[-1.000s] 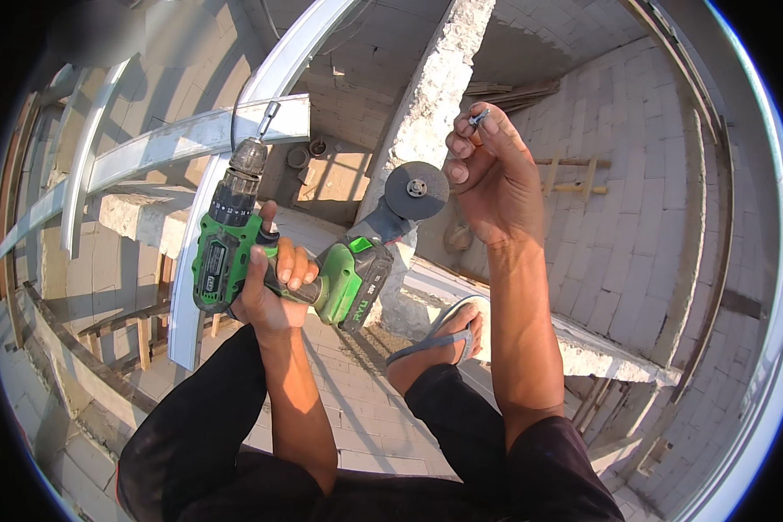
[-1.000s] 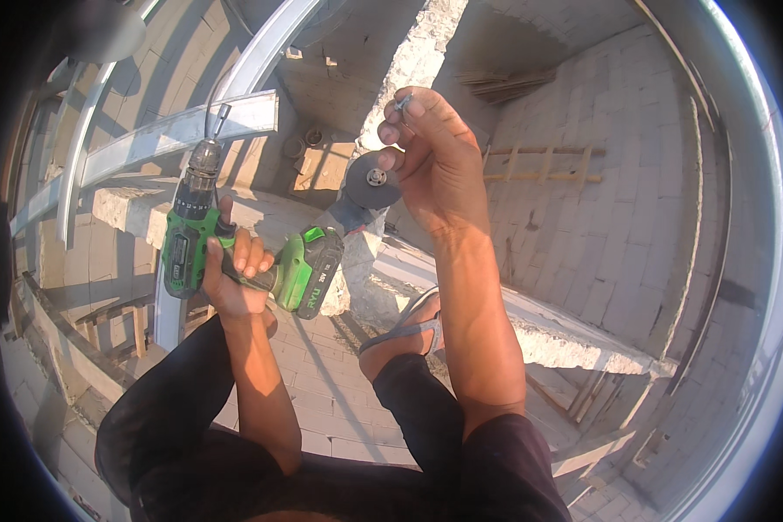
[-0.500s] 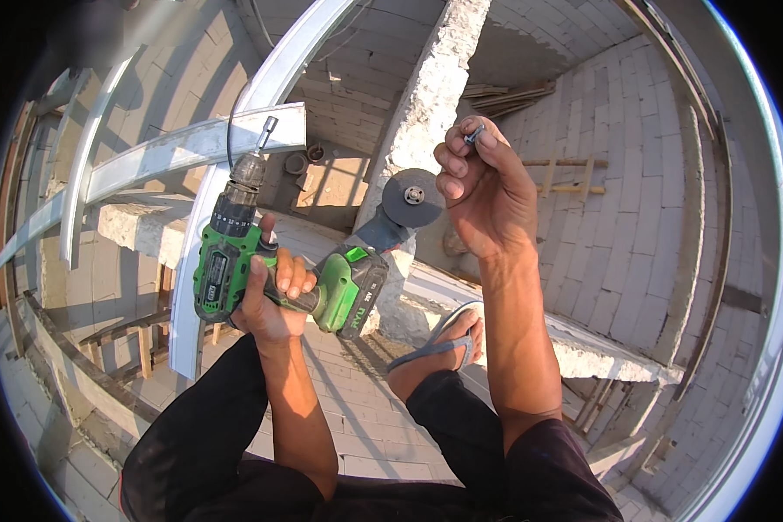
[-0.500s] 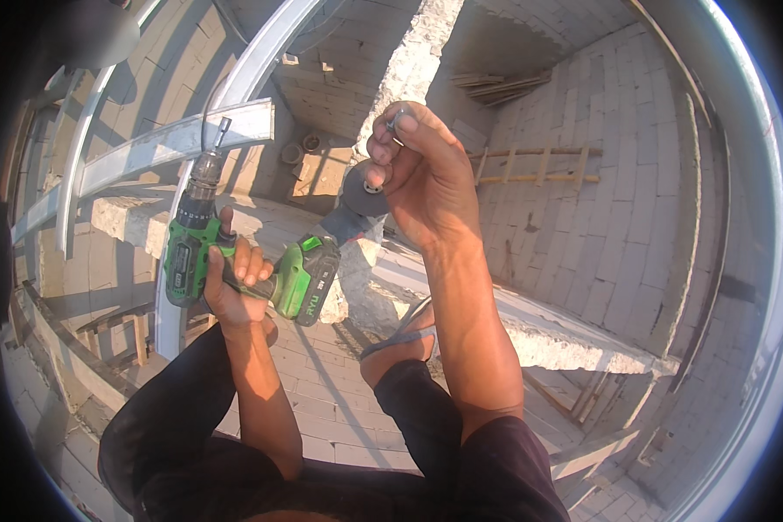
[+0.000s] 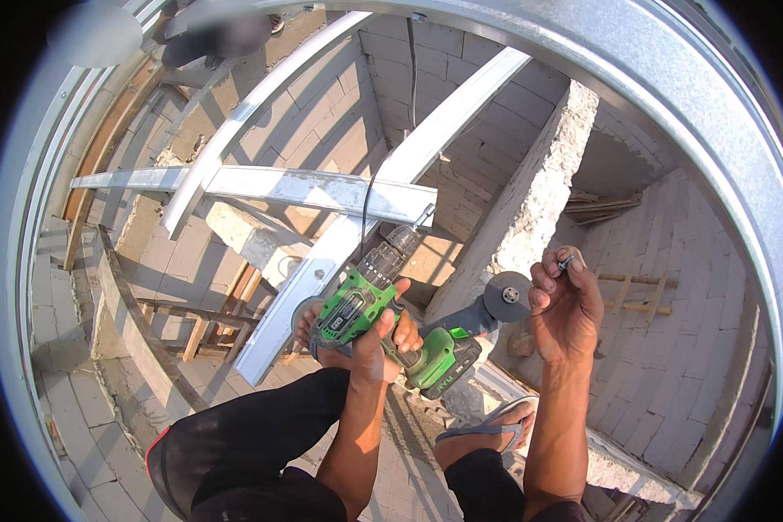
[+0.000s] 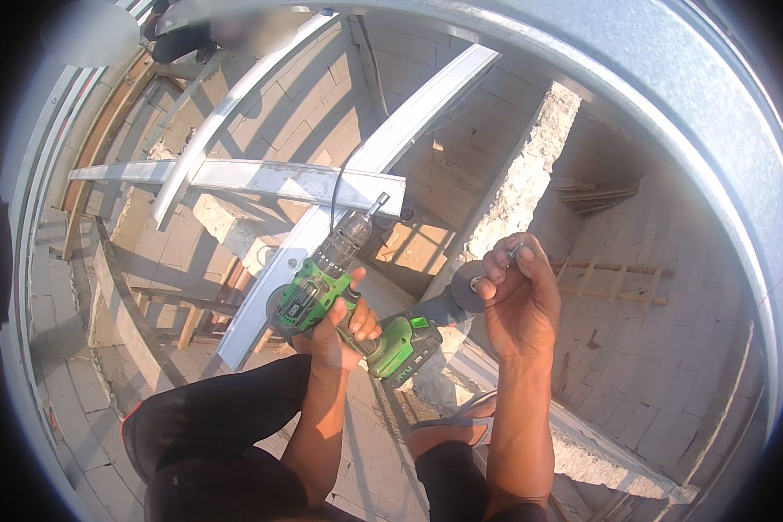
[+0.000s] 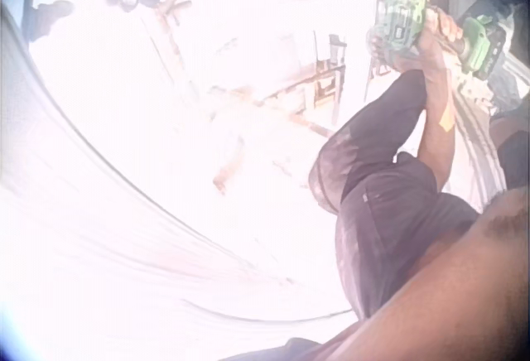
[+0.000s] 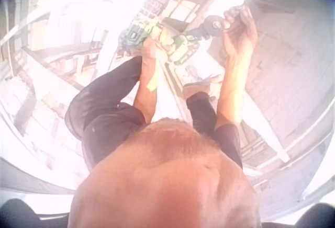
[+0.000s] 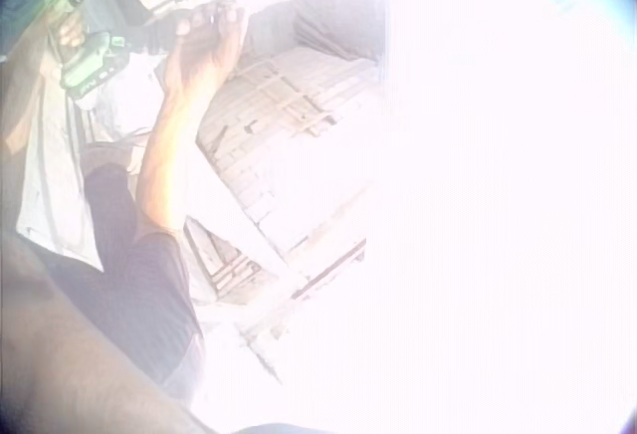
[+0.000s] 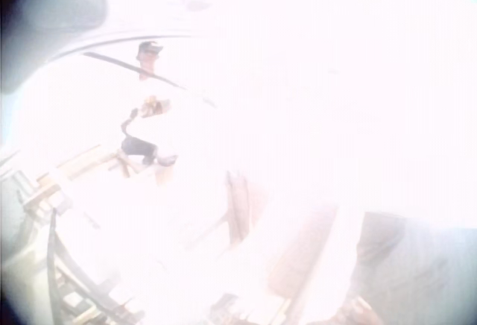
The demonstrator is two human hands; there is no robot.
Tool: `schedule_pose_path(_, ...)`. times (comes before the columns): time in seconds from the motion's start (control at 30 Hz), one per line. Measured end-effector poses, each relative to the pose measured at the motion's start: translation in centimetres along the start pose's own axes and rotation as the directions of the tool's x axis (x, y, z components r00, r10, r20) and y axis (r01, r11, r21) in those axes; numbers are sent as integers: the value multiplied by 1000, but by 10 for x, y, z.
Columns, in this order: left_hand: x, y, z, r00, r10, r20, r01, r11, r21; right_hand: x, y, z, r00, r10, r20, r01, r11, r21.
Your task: The person uses a cordless drill to fasten screws into a curved metal frame on a rooftop. They position the frame, insert screws, and drive them in while balancing on the structure. Another worker is visible nearby assisting with the frame.
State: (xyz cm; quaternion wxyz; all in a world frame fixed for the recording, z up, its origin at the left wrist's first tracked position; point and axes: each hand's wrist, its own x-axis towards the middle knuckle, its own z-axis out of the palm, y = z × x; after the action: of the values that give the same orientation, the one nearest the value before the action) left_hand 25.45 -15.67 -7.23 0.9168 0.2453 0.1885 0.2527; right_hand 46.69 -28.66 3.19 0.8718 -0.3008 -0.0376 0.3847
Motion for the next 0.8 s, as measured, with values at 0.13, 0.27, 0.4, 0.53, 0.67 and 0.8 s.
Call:
schedule_pose_path(0.13,-1,2,0,1000,12,20,-12,1000,-6,-3,3,6,1000,2,-6,-1,1000,30)
schedule_pose_path(0.27,-2,3,0,1000,-2,19,3,999,-33,-5,6,9,1000,2,4,-3,999,45)
schedule_pose_path(0.4,-1,3,0,1000,-2,23,3,999,-34,-4,7,16,1000,4,18,-6,998,67)
schedule_pose_path(0.53,-2,3,-2,1000,17,26,-17,1000,22,-5,6,17,1000,10,20,-11,999,53)
schedule_pose_path(0.67,1,-1,-7,999,20,48,-21,1000,14,-5,5,12,1000,17,-17,-15,998,68)
schedule_pose_path(0.8,1,-2,-9,999,13,42,-13,1000,11,-5,8,12,999,12,42,-16,995,97)
